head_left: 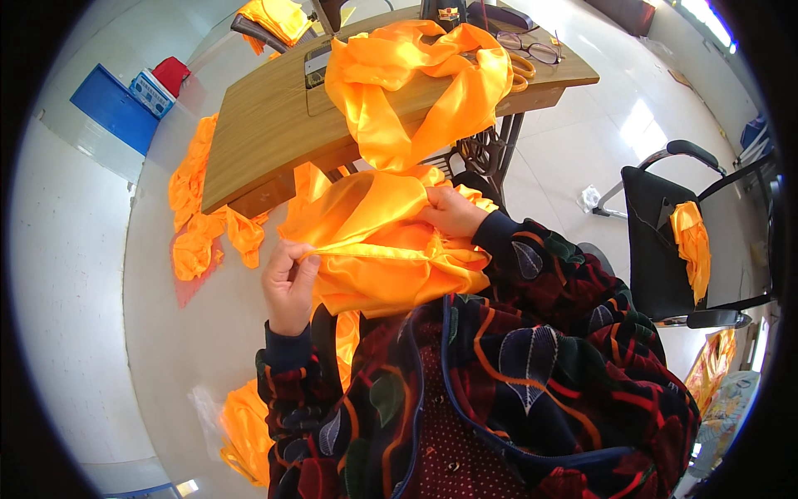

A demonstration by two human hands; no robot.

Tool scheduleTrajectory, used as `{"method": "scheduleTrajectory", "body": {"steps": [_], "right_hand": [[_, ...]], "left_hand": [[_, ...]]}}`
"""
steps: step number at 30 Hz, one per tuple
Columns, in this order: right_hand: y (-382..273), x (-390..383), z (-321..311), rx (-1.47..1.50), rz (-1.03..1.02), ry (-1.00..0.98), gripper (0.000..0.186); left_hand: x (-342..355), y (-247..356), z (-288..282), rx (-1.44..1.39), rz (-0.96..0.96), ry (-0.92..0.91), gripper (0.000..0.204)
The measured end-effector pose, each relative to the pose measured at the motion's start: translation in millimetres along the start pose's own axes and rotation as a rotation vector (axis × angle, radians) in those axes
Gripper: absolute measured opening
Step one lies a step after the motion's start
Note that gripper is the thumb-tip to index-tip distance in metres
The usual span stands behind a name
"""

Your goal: The person folds a large piece of orange fabric by hand, repeatedly aligning edges and smoothing the material. The person then places the folded fabric onto a nearby chair.

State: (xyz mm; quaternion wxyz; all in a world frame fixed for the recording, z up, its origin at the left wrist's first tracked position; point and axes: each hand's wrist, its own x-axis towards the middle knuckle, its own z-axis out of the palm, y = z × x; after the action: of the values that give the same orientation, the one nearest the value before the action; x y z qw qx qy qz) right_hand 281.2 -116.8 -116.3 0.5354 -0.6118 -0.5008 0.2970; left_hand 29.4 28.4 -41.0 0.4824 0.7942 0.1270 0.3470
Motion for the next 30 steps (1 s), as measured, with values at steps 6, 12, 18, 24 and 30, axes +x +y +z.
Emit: {"method": "scheduleTrajectory", "body": {"steps": [6,12,18,24,30], "right_hand": [[-53,-23,-20,0.215,0.095,-0.112,0.02],[-155,-79,-69,0.379,-0.224,-0.062,0.012],[-139,-52,-89,-0.161,-0.044,0.04,0.033],[-78,-27,-74,-0.576,-0.28,0.162,0.046],[-53,-24,-54,-0.561,-0.482,0.384,0.023]], "left_hand": [[0,40,12,-0.019,0.04,-0.029,0.006],[-9,100,24,0.02,0.232,-0.055,0.007],[10,84,24,0.027,0.19,-0.059,0.006],[14,35,16,-0.115,0.003,-0.084,0.004],[12,10,14,-0.209,-0.136,-0.029,0.004]]}}
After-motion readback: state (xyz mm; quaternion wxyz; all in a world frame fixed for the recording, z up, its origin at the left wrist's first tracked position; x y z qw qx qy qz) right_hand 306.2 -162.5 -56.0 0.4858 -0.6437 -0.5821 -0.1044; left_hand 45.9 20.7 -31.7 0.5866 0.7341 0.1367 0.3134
